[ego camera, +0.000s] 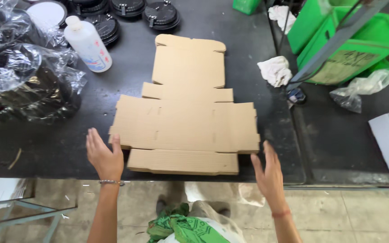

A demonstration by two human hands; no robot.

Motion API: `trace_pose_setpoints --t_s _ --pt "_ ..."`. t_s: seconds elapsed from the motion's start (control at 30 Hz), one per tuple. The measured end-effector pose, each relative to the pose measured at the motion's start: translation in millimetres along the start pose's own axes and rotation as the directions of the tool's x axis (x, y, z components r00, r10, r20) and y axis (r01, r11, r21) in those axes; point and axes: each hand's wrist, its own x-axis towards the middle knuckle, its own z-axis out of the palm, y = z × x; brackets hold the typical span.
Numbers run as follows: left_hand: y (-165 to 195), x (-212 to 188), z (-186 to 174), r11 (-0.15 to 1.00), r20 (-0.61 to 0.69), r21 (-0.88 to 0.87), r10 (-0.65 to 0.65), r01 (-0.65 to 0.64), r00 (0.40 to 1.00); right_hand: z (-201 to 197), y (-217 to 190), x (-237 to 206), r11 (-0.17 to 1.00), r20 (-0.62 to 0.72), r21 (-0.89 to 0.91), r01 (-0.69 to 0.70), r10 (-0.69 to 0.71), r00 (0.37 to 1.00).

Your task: The person assembles flat cardboard boxes, places a plastic-wrapped black circular item into each box, closes the lids, and stacks the finished boxes on the table. The process repeats for multiple units in a consistent sequence.

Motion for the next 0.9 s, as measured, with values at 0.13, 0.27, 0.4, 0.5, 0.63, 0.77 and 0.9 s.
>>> trace_pose_setpoints --t_s 0.13,0.27,0.4,0.5,0.63,0.77,0.9 --pt "-43.9 -15.0 18.4 0.989 0.236 -0.109 -0.069 0.097 0.969 36.3 -10.8 21.5 0.984 0.020 -0.135 -0.116 0.120 0.993" --pt "-38.6 -26.8 21.9 0.989 0.219 -0.139 -0.019 0.050 0.976 49.9 -2.1 19.0 0.977 0.024 -0.079 -0.197 0.200 0.980" --pt "-22.1 -26.2 6.1 0.985 0.307 -0.159 -0.012 0.064 0.952 45.9 -10.3 19.4 0.940 0.001 -0.127 -0.317 0.320 0.947" --pt "-12.3 -24.2 -0.9 0.985 0.357 -0.162 0.002 0.060 0.934 40.4 -29.0 26.9 0.917 -0.024 -0.143 -0.373 0.373 0.927" --pt "-11.4 -25.0 0.8 0.986 0.375 -0.149 -0.018 0.079 0.927 31.3 -48.6 28.8 0.919 -0.091 -0.116 -0.377 0.368 0.925" --pt "-17.8 -24.5 4.6 0.993 0.398 -0.093 -0.027 0.070 0.917 25.0 -35.9 29.3 0.830 -0.161 0.543 -0.129 0.254 0.954" --pt "-18.0 -17.4 -4.2 0.986 0.365 -0.153 -0.012 0.072 0.931 43.1 -9.1 38.5 0.352 0.170 0.845 -0.402 0.537 0.826"
